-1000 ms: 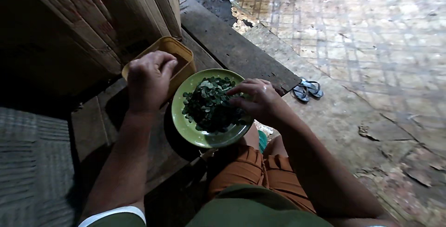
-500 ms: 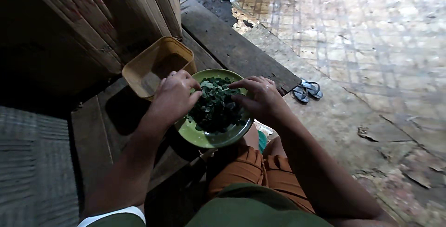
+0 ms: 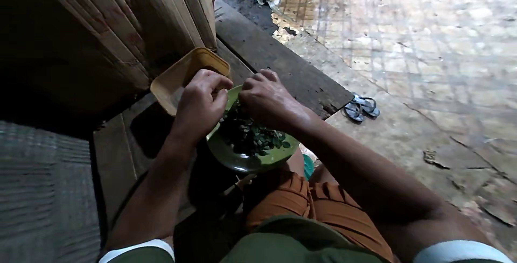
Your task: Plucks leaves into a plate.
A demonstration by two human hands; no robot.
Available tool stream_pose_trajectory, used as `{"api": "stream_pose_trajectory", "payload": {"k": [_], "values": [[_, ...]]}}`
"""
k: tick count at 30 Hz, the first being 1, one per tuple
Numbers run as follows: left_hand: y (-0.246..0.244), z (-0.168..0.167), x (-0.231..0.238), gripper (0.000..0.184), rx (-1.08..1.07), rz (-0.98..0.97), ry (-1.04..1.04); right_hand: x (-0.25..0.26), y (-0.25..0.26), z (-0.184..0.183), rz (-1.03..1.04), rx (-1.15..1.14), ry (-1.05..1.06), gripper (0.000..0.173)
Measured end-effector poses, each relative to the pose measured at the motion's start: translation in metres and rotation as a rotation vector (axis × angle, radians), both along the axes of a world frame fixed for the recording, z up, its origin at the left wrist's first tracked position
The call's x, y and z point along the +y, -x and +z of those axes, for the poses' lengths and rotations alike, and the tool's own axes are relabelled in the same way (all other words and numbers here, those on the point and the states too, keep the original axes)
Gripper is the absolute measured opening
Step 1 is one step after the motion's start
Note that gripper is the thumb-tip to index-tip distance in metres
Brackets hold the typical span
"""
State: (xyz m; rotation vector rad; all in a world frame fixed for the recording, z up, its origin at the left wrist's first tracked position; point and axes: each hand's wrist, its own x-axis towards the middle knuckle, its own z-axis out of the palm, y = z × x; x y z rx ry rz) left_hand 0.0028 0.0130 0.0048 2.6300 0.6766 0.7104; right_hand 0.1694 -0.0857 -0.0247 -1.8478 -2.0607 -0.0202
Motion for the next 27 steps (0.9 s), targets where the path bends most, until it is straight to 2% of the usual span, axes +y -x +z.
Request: {"api": "stream_pose_trajectory", "payload": {"k": [2,4,7,10,18,21,24,27], "values": [[-0.001,0.001,0.001,0.021,-0.034,-0.035,0.128,-0.012,-0.009,0.007,-0.031,0.161,-0.056,0.011],[-0.004,0.001,0.000,0.022,-0.057,-0.083,0.349,-0.026,-0.015,0.012,-0.090,0.340,-0.086,0.015],[-0.009,-0.002,-0.003,0.038,-0.097,-0.259,0.718,-0.039,-0.018,0.004,-0.136,0.573,-0.234,0.016],[-0.015,-0.009,-0.017,0.048,-0.142,-0.324,0.896,-0.044,-0.014,-0.008,-0.152,0.772,-0.309,0.015],[-0.024,-0.023,-0.033,0.009,-0.319,-0.268,0.940,-0.053,-0.002,-0.020,-0.149,1.145,-0.306,0.009],[-0.024,-0.022,-0.034,0.007,-0.309,-0.260,0.929,-0.057,-0.004,-0.023,-0.180,1.109,-0.307,0.011],[-0.023,-0.024,-0.032,0.009,-0.297,-0.250,0.880,-0.059,-0.008,-0.024,-0.230,1.188,-0.324,0.011],[-0.021,-0.022,-0.033,0.025,-0.227,-0.246,0.761,-0.060,-0.008,-0.025,-0.235,1.241,-0.353,0.009]]}}
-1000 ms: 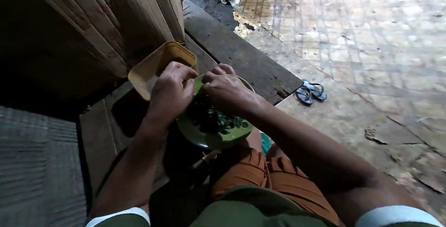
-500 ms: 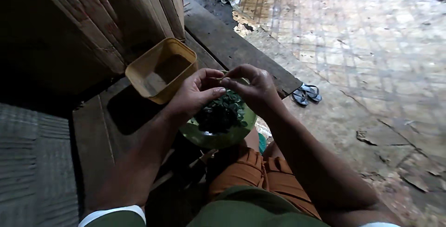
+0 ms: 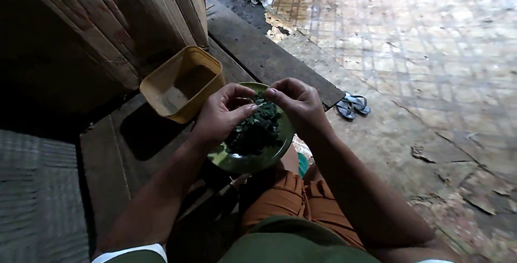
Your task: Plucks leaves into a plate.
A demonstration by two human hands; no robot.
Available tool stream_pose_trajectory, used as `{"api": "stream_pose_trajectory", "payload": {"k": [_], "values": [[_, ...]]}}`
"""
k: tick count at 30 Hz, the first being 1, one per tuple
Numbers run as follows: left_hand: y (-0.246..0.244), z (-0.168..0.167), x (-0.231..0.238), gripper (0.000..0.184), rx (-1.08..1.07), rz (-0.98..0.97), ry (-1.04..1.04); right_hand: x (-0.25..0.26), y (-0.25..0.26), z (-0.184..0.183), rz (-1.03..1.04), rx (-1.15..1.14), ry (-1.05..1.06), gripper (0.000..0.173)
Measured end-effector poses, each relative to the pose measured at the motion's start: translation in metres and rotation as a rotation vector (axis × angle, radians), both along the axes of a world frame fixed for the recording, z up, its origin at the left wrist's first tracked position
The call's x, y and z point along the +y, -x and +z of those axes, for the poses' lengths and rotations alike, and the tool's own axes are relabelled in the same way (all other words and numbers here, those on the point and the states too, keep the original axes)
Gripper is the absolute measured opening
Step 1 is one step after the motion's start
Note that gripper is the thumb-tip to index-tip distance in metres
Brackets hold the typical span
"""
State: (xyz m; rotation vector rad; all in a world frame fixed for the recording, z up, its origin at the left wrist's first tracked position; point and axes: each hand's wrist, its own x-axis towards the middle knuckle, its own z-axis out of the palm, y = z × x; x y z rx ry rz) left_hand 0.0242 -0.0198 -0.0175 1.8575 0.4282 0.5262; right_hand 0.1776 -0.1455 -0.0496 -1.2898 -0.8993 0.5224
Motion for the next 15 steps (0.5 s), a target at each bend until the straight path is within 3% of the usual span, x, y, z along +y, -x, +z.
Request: {"api": "stream_pose_trajectory", "payload": {"k": [2,9,13,15], "values": [[-0.001,0.000,-0.003,0.030,0.020,0.017,-0.072,0.001,0.001,-0.001,0.008,-0.001,-0.008,0.009],[-0.001,-0.008,-0.001,0.007,-0.036,0.086,-0.254,0.002,0.005,-0.002,0.028,-0.090,0.001,0.009],[0.002,-0.004,0.010,0.009,-0.106,0.122,-0.372,0.002,-0.003,-0.003,-0.049,-0.126,0.034,0.012],[0.008,0.005,0.022,0.014,-0.092,0.177,-0.485,-0.001,-0.010,-0.008,-0.039,-0.258,0.084,0.015]]}}
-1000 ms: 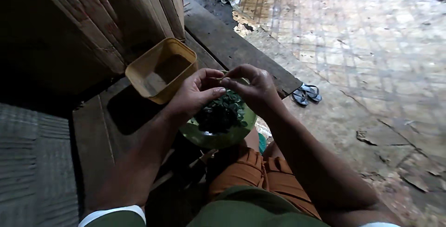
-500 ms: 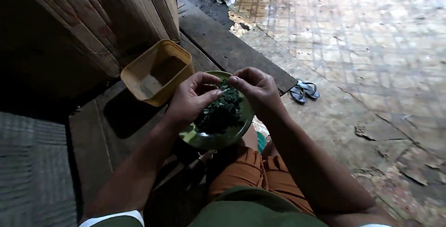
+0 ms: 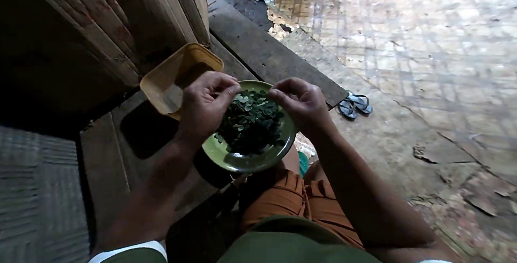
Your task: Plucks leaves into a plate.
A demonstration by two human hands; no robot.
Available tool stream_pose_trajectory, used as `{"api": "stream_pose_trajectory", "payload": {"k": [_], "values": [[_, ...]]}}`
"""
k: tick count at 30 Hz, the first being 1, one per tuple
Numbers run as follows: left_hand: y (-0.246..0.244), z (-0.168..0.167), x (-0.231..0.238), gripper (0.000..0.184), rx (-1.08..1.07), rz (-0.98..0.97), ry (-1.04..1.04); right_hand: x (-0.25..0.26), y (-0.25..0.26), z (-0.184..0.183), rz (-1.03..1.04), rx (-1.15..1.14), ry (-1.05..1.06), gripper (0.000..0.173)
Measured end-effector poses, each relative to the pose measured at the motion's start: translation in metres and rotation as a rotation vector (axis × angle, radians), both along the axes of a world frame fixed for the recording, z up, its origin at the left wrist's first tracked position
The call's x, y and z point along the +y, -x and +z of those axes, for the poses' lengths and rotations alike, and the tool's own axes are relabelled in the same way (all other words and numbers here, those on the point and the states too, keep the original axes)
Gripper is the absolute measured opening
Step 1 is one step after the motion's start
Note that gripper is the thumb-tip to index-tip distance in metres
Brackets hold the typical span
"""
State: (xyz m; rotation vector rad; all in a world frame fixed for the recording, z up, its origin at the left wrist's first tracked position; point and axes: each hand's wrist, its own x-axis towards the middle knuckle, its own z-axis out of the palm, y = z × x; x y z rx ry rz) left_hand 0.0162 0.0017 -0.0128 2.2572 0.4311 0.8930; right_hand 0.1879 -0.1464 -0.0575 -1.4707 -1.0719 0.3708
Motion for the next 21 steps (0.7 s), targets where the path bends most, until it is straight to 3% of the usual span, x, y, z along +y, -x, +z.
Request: {"api": "stream_pose_trajectory", "payload": {"k": [5,10,15,21], "values": [[0.021,0.016,0.042,0.026,0.174,0.330,-0.312,-0.002,0.001,-0.002,0.100,-0.355,0.237,0.014],[0.028,0.014,0.059,0.035,0.403,0.483,-0.366,0.013,0.005,0.000,-0.010,-0.542,0.262,0.023],[0.019,0.012,0.049,0.028,0.294,0.331,-0.392,0.035,0.009,0.003,0.008,-0.628,0.360,0.025],[0.009,0.009,0.023,0.024,0.194,0.009,-0.016,0.020,0.005,0.012,-0.007,-0.469,0.263,0.021]]}}
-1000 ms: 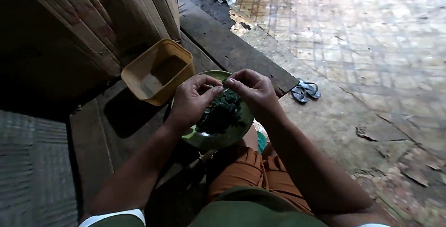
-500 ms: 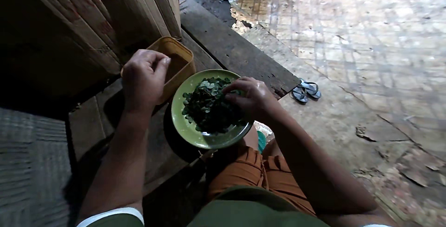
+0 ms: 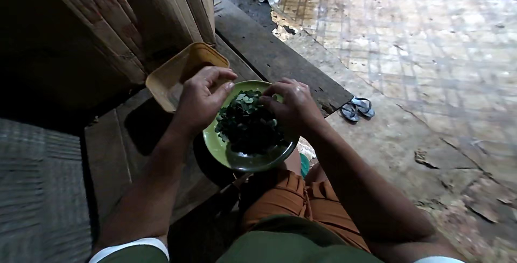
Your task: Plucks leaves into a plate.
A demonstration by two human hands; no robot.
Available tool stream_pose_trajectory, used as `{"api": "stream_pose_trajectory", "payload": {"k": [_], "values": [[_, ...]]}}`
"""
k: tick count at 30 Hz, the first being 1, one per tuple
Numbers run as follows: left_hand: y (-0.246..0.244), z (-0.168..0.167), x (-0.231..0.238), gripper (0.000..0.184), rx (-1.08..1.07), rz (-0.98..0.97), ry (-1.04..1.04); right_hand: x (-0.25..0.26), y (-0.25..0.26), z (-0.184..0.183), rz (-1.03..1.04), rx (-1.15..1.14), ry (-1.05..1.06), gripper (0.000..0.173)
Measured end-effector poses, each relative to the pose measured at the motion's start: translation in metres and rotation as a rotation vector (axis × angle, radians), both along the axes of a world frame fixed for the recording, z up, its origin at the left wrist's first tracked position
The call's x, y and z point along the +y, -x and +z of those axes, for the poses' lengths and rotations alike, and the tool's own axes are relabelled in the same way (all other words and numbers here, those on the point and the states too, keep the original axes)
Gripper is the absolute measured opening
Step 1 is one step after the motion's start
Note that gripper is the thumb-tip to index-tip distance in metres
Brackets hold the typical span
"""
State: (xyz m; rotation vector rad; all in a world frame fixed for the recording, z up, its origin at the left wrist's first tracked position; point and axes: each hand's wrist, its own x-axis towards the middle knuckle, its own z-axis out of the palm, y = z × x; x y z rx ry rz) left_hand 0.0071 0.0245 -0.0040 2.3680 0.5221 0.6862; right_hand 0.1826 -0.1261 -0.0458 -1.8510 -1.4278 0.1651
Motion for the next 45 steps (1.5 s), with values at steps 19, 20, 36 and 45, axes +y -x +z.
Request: {"api": "stream_pose_trajectory", "payload": {"k": [19,20,36,45], "values": [[-0.011,-0.010,-0.036,0.027,0.043,-0.141,0.265,-0.027,-0.008,-0.008,-0.021,0.144,-0.125,0.022],[-0.012,-0.013,-0.037,0.027,0.048,-0.150,0.227,-0.026,-0.007,-0.008,-0.023,0.142,-0.130,0.022],[0.011,0.006,0.017,0.026,0.081,0.273,-0.323,-0.021,-0.009,-0.015,0.076,-0.012,-0.004,0.018],[0.007,0.000,0.021,0.024,0.165,0.188,-0.367,0.022,0.001,0.000,0.084,-0.181,0.118,0.021]]}}
